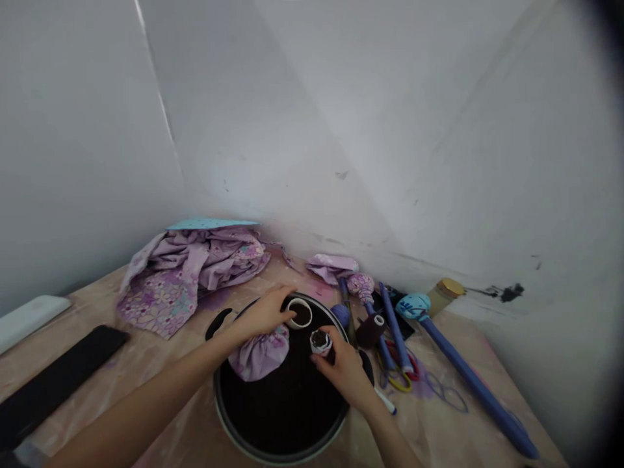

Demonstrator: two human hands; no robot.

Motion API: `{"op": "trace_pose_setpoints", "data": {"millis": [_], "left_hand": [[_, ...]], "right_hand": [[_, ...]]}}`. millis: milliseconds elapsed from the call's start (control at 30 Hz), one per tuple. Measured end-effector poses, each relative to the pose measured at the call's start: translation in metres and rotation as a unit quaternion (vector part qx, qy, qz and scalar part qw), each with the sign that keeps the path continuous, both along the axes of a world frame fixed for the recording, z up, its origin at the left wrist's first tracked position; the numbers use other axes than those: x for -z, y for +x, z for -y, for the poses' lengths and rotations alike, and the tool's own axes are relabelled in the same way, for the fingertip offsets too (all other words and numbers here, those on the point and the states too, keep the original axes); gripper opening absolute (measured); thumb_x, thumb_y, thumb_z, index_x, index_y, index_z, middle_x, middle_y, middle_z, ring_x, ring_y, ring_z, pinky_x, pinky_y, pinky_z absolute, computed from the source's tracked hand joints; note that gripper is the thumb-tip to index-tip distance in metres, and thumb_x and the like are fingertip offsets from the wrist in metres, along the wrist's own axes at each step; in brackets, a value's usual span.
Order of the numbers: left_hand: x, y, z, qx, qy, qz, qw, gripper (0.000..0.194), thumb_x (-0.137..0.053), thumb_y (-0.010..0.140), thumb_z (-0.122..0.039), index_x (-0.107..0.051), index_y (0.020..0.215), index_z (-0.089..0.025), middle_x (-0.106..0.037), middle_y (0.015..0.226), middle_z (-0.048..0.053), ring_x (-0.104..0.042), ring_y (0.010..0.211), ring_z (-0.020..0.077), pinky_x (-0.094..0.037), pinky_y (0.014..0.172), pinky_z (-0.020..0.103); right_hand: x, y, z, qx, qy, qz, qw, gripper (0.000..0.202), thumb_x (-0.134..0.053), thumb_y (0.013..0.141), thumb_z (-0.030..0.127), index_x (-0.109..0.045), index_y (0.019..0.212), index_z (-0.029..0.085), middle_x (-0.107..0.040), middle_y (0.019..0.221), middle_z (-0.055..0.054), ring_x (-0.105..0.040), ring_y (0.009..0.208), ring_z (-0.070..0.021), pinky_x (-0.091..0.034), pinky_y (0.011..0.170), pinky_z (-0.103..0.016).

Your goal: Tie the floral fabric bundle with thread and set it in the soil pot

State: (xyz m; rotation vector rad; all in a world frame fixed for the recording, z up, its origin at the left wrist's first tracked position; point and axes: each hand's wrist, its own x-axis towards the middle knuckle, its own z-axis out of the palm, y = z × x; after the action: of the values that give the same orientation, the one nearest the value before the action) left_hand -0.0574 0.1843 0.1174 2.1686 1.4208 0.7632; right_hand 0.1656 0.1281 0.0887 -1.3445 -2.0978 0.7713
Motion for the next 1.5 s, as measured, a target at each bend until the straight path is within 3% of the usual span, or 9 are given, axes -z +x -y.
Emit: {"op": "trace_pose_setpoints", "data": {"millis": [200,367,500,767,933,1033,1267,1400,1500], "left_hand": [[-0.018,-0.035,0.045,-0.009,0.019,-0.034,0.999,0.012,-0.053,0.089,-0.021,-0.064,0.095,-0.020,-0.069,0.104,0.006,-0.063,0.101,0.0240,-0.048,0.092,0.037],[-0.008,-0.044,0.071,0.003,0.022,-0.097,0.995,0.008,-0.065,0.083,-0.024,-0.064,0.091,-0.021,-0.061,0.123,0.009,-0.049,0.123,0.0310,-0.040,0.102,0.047],[0.002,-0.042,0.073,0.001,0.013,-0.139,0.990,0.021,-0.070,0.077,-0.016,-0.065,0.098,-0.020,-0.059,0.129,0.013,-0.042,0.130,0.0376,-0.036,0.102,0.058],[-0.009,-0.037,0.081,0.066,0.057,-0.130,0.988,0.026,-0.058,0.083,-0.004,-0.063,0.099,-0.024,-0.050,0.140,0.006,-0.034,0.137,0.0302,-0.033,0.110,0.050],[0.006,-0.035,0.083,0.105,0.064,-0.119,0.985,0.036,-0.051,0.080,0.005,-0.061,0.098,-0.024,-0.042,0.147,0.004,-0.025,0.142,0.0306,-0.033,0.111,0.052],[0.009,-0.030,0.082,0.121,0.041,-0.114,0.985,0.044,-0.048,0.076,0.009,-0.061,0.102,-0.025,-0.042,0.147,0.005,-0.028,0.141,0.0312,-0.034,0.110,0.053],[-0.005,-0.019,0.084,0.136,-0.010,-0.070,0.988,0.041,-0.056,0.073,0.006,-0.061,0.102,-0.023,-0.046,0.144,0.008,-0.034,0.138,0.0293,-0.032,0.113,0.050],[-0.006,-0.019,0.088,0.131,-0.031,-0.056,0.989,0.028,-0.066,0.080,-0.011,-0.061,0.105,-0.024,-0.043,0.146,0.010,-0.032,0.139,0.0315,-0.031,0.112,0.052],[-0.003,-0.017,0.090,0.109,-0.032,-0.052,0.992,0.024,-0.067,0.080,-0.010,-0.062,0.100,-0.023,-0.044,0.146,0.010,-0.031,0.139,0.0315,-0.030,0.113,0.052]], "right_hand": [[0.005,0.002,-0.002,0.001,0.002,0.002,1.000,0.029,-0.059,0.078,0.018,-0.051,0.105,0.024,-0.067,0.087,0.001,-0.064,0.079,-0.0203,-0.045,0.071,-0.029],[0.004,0.000,0.000,0.006,0.002,0.001,1.000,0.030,-0.058,0.079,0.017,-0.051,0.107,0.023,-0.067,0.088,0.000,-0.065,0.079,-0.0208,-0.046,0.072,-0.029],[0.001,-0.001,0.001,0.023,-0.002,0.008,1.000,0.032,-0.060,0.079,0.020,-0.052,0.110,0.023,-0.068,0.086,0.000,-0.066,0.078,-0.0224,-0.046,0.073,-0.032],[-0.002,-0.002,0.003,0.033,-0.007,0.002,0.999,0.033,-0.060,0.079,0.020,-0.051,0.111,0.022,-0.069,0.089,-0.001,-0.067,0.080,-0.0225,-0.047,0.076,-0.033],[-0.006,-0.009,0.004,0.010,-0.001,-0.056,0.998,0.030,-0.058,0.079,0.017,-0.052,0.109,0.021,-0.068,0.090,-0.001,-0.065,0.079,-0.0201,-0.049,0.072,-0.029],[-0.008,-0.012,0.005,0.005,0.002,-0.073,0.997,0.031,-0.058,0.078,0.014,-0.052,0.108,0.022,-0.068,0.092,-0.001,-0.065,0.082,-0.0196,-0.049,0.074,-0.028],[-0.006,-0.015,0.006,0.002,0.004,-0.076,0.997,0.031,-0.058,0.078,0.013,-0.052,0.108,0.023,-0.067,0.090,0.000,-0.065,0.080,-0.0193,-0.050,0.075,-0.029],[-0.004,-0.015,0.007,-0.009,0.003,-0.084,0.996,0.031,-0.058,0.079,0.014,-0.052,0.109,0.023,-0.066,0.092,0.000,-0.064,0.082,-0.0193,-0.050,0.076,-0.029],[-0.002,-0.014,0.007,-0.002,0.003,-0.089,0.996,0.032,-0.059,0.079,0.014,-0.052,0.109,0.022,-0.066,0.093,-0.001,-0.065,0.084,-0.0197,-0.050,0.076,-0.029]]}}
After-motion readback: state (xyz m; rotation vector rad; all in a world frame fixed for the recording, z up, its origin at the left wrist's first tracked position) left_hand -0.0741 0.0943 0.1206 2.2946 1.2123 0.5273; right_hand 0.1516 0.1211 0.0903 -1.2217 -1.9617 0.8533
